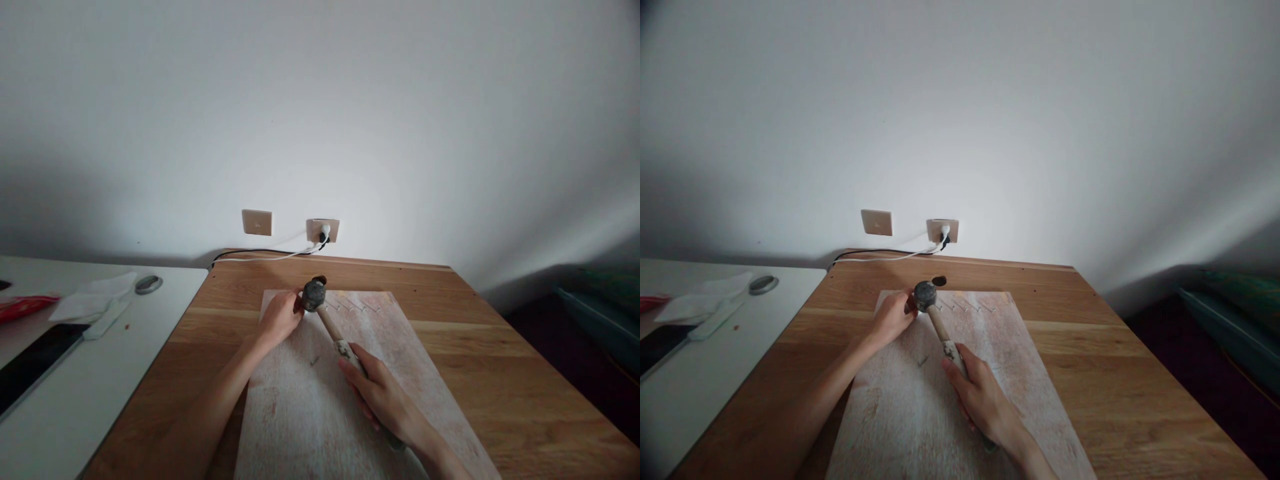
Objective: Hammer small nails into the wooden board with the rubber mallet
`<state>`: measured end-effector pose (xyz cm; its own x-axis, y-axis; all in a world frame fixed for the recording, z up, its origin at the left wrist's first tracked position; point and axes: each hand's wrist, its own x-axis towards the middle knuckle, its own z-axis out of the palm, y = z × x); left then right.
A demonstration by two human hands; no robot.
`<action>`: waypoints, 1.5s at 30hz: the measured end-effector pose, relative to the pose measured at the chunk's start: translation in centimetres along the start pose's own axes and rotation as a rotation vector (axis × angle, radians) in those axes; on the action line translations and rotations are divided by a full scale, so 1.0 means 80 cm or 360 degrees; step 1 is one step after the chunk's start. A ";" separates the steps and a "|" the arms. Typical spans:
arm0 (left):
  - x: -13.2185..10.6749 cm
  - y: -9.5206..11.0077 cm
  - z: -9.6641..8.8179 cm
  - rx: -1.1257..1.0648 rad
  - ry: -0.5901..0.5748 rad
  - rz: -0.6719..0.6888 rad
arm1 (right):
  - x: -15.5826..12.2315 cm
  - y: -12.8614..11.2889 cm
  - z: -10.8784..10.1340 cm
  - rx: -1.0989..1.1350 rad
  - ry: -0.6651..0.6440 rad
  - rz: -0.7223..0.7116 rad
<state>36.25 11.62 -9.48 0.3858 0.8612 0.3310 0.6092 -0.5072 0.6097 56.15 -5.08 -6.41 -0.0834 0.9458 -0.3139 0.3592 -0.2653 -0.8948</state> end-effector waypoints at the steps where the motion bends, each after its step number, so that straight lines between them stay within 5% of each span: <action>1: 0.000 0.000 0.000 0.0020 0.0004 0.0011 | 0.000 0.000 0.000 0.0003 0.0004 -0.0010; 36: -0.001 -0.005 0.002 -0.0108 -0.0003 0.0055 | -0.001 -0.002 0.007 0.0048 0.0033 -0.0029; 45: -0.004 -0.014 0.000 -0.0290 -0.0029 0.0125 | -0.048 0.024 -0.012 0.0089 0.0165 0.0150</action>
<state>35.47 11.93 -10.25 0.4404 0.8178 0.3705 0.4419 -0.5567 0.7034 58.09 -9.02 -6.62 0.0458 0.9296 -0.3657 0.3085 -0.3614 -0.8799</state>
